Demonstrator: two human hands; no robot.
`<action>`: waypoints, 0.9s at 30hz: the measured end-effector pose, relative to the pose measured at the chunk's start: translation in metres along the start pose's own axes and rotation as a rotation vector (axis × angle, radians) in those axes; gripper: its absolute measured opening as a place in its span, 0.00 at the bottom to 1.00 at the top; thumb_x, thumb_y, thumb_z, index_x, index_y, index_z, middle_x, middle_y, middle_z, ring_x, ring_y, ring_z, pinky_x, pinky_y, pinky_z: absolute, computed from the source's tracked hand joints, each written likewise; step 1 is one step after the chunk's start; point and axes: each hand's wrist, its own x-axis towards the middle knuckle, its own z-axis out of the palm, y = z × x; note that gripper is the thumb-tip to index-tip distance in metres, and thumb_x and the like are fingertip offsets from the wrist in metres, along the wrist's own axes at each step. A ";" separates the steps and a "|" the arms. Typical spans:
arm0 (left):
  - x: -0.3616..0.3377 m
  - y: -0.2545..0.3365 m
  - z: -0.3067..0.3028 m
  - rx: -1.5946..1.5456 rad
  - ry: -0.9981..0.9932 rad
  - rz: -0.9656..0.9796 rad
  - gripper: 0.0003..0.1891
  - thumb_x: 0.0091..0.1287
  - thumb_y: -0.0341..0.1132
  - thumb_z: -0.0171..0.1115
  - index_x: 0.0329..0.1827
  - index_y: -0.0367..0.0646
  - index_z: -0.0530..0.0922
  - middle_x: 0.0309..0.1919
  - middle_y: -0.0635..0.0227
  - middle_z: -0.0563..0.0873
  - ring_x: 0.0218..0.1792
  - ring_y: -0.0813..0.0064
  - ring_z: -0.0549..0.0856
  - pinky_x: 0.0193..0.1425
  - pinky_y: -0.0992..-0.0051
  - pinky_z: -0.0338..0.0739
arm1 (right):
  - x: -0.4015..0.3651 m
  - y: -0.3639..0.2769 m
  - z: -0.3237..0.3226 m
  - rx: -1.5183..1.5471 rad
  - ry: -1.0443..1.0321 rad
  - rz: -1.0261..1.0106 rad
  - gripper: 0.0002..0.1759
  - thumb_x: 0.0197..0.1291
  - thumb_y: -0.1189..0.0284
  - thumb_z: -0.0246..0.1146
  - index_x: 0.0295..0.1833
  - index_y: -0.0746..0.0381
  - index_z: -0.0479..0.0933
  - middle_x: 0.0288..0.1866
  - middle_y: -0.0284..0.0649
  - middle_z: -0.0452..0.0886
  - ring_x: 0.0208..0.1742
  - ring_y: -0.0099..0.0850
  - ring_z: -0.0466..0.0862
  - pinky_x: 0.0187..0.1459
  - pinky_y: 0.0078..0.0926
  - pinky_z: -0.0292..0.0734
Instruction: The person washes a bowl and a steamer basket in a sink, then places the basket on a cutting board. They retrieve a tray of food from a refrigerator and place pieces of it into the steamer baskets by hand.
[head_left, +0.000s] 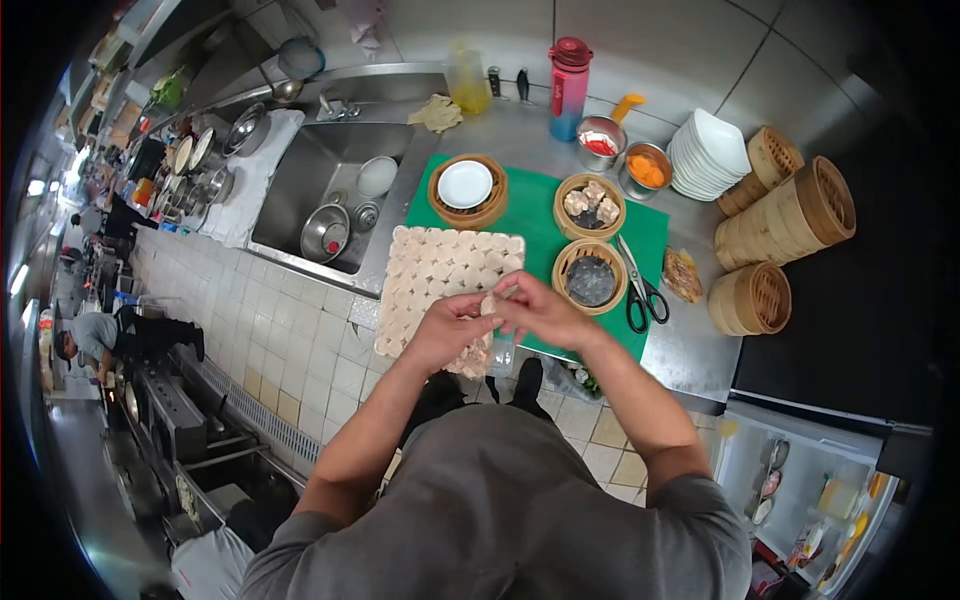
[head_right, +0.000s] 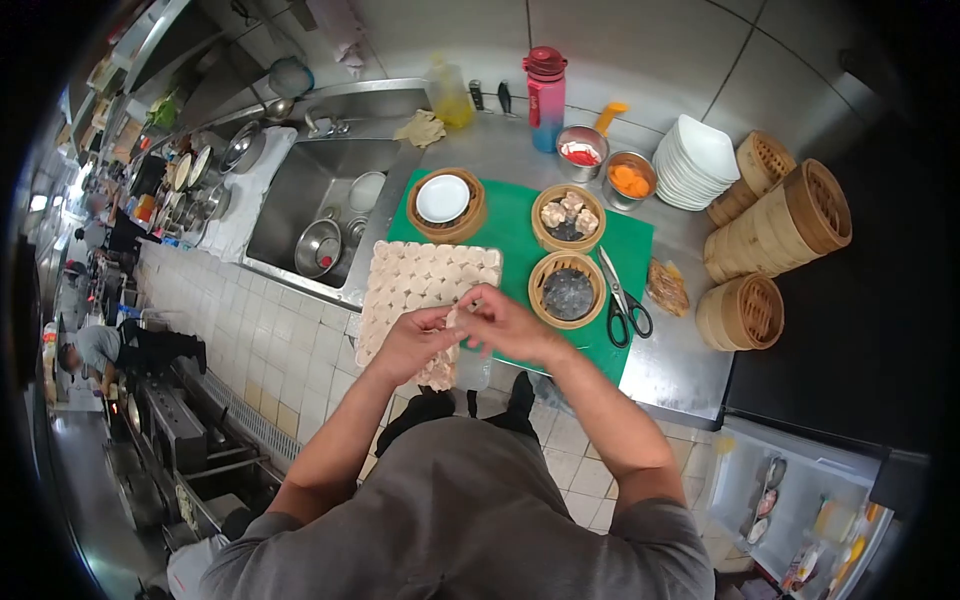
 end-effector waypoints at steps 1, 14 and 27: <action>-0.001 0.002 0.002 0.135 -0.010 0.012 0.27 0.72 0.33 0.71 0.72 0.38 0.77 0.45 0.70 0.89 0.45 0.84 0.85 0.50 0.79 0.81 | 0.000 0.008 0.007 0.023 0.052 0.016 0.19 0.71 0.65 0.68 0.59 0.61 0.70 0.45 0.38 0.83 0.42 0.26 0.84 0.38 0.28 0.82; -0.019 -0.005 -0.014 -0.147 -0.018 0.008 0.35 0.77 0.31 0.63 0.85 0.43 0.60 0.43 0.66 0.90 0.49 0.81 0.85 0.62 0.76 0.75 | 0.035 0.021 -0.139 -0.845 1.058 -0.179 0.20 0.56 0.70 0.72 0.54 0.60 0.78 0.48 0.49 0.85 0.50 0.45 0.85 0.50 0.42 0.82; -0.040 -0.009 -0.040 -0.293 0.050 0.035 0.33 0.78 0.33 0.63 0.84 0.46 0.62 0.42 0.65 0.90 0.49 0.79 0.86 0.60 0.72 0.79 | 0.053 0.017 -0.143 -1.222 0.958 -0.088 0.10 0.55 0.68 0.71 0.36 0.60 0.79 0.41 0.42 0.85 0.53 0.46 0.81 0.51 0.47 0.80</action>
